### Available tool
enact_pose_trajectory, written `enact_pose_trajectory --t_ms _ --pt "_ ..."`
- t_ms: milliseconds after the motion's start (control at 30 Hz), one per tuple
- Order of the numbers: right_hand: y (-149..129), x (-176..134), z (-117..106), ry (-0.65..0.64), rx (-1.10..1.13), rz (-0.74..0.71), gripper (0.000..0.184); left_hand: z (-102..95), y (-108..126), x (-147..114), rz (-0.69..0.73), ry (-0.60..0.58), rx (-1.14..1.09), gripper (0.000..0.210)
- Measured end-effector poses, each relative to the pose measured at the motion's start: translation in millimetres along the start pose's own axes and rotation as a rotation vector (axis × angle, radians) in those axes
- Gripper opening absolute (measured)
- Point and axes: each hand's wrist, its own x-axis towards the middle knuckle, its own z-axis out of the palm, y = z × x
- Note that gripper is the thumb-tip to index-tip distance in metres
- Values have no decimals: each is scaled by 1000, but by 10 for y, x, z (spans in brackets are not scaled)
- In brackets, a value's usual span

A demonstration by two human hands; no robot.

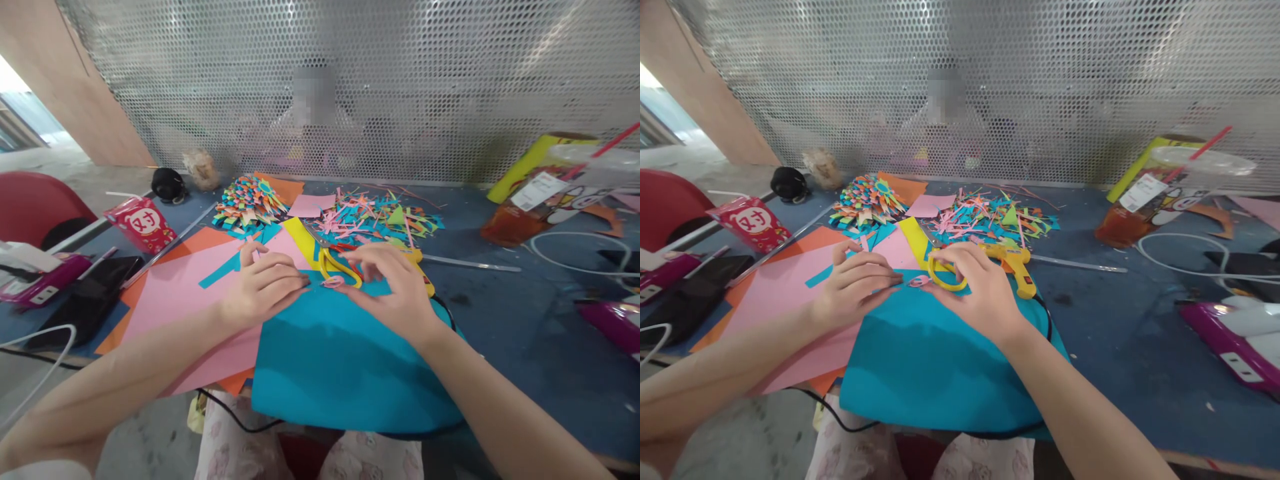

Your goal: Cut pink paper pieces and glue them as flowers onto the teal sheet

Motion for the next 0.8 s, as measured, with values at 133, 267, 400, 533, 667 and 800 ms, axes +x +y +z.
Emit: enact_pose_trajectory --t_ms 133,267,400,533,667,800 --pt "-15 36 -23 -75 33 -69 28 6 -3 -2 1 2 6 7" --pt "-32 32 -20 -95 61 -104 21 11 2 -11 5 -1 5 9" --pt "-36 22 -17 -103 68 -95 19 4 3 -9 -6 -28 6 6" --pt "-36 26 -21 -100 54 -99 12 2 -1 -2 -10 -38 -4 4" --pt "-39 28 -30 -112 35 -122 11 4 4 -2 -14 -50 -8 6" --pt "-30 25 -40 -126 -17 -157 9 5 3 -10 -15 -51 -10 7"
